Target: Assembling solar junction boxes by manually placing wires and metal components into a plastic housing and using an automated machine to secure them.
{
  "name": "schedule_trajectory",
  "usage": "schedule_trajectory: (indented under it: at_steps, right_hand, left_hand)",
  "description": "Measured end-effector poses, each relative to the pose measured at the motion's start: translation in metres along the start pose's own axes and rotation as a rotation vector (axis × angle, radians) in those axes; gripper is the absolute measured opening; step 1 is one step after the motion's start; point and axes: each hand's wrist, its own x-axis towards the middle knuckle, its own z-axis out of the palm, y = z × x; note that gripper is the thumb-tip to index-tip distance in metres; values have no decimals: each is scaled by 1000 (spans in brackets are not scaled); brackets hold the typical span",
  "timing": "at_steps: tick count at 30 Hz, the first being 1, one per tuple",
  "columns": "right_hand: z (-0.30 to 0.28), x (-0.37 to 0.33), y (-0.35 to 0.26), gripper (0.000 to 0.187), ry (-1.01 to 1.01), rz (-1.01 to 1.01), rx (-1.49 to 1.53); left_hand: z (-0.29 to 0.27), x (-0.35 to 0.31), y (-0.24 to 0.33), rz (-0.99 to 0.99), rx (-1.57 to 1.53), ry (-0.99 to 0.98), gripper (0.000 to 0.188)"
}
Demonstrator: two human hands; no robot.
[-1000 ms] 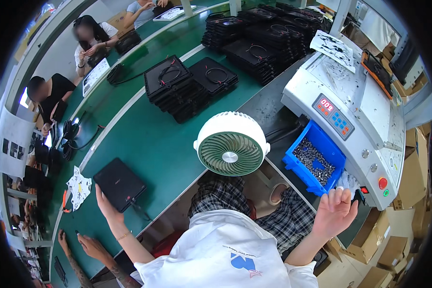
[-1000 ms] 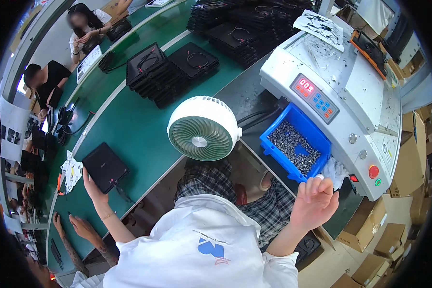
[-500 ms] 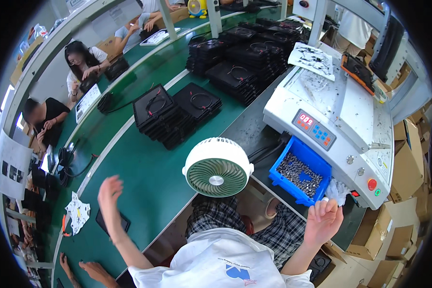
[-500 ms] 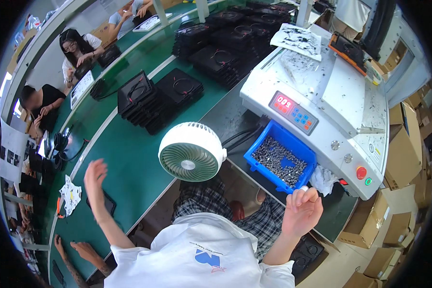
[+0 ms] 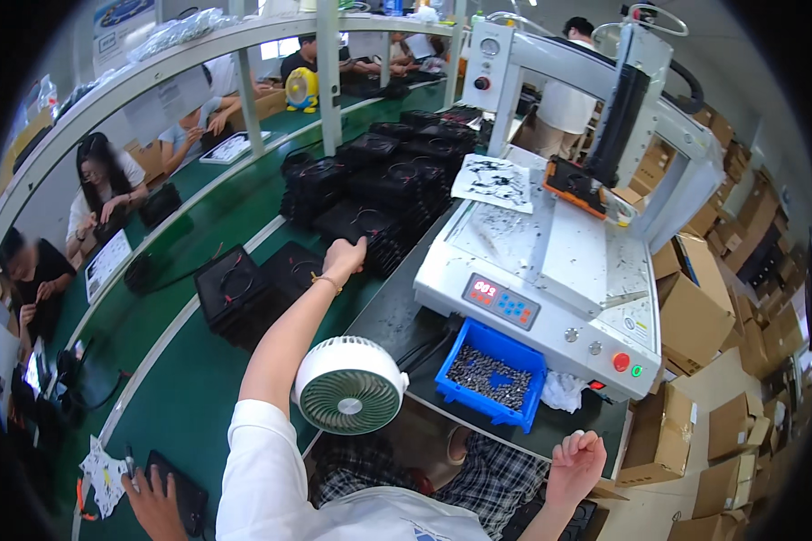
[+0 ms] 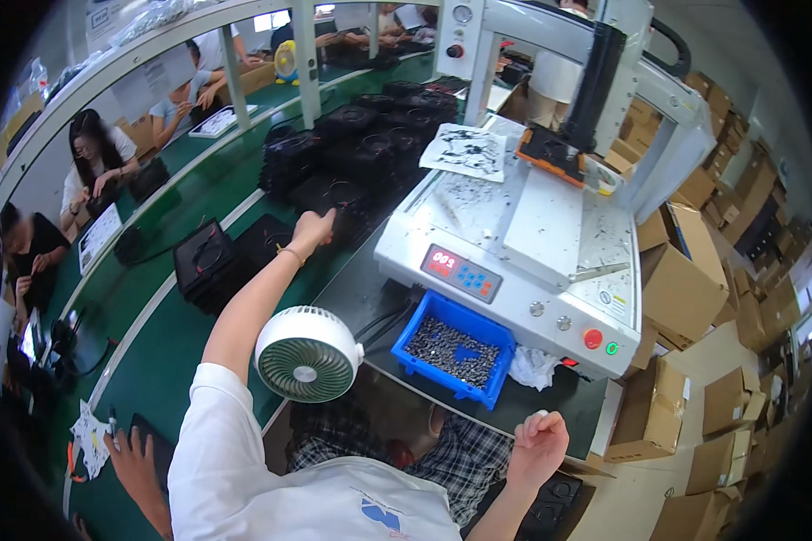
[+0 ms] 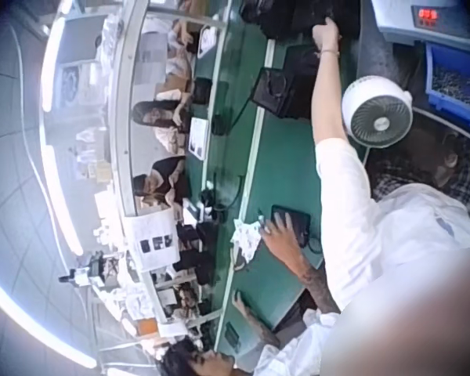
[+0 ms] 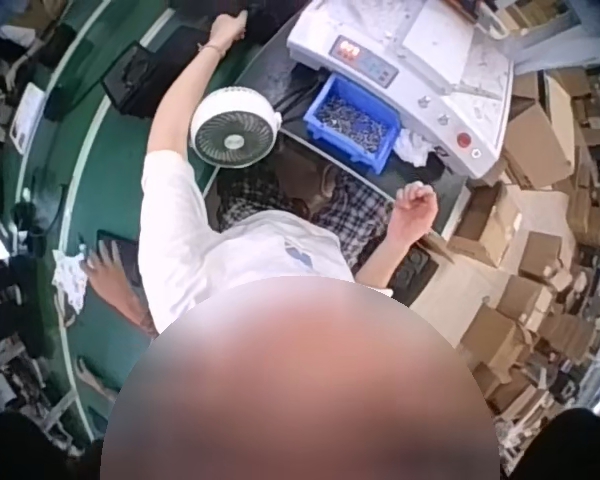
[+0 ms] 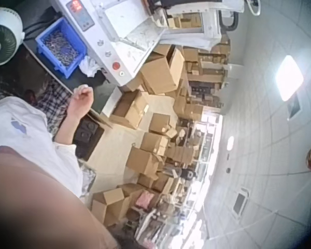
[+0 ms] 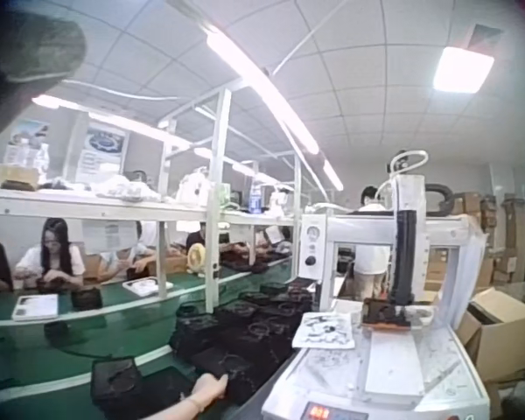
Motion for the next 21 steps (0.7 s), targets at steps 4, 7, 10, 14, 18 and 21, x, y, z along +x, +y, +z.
schedule_trajectory:
  at_steps: [4, 7, 10, 14, 18, 21]
  right_hand:
    - [-6, -4, -4, 29, 53, -21, -29]
    - [-4, -2, 0, 27, 102, 11, -69]
    - [1, 5, 4, 26, -14, 5, -240]
    - [11, 19, 3, 16, -90, -76, -668]
    - [26, 47, 5, 9, -199, -167, -1089]
    - [38, 73, 8, 9, -397, -202, -1492]
  left_hand:
    - [4, 13, -13, 22, -97, 13, 45]
    - [-3, 4, -13, 80, -258, 65, 43]
    - [-24, -16, -5, 138, -722, -39, 34]
    - [-68, -67, -2, 161, -1134, -253, 31]
    - [-102, -130, 2, 271, -1342, -412, 31]
    - [-117, -173, 11, 273, -1440, -516, 40]
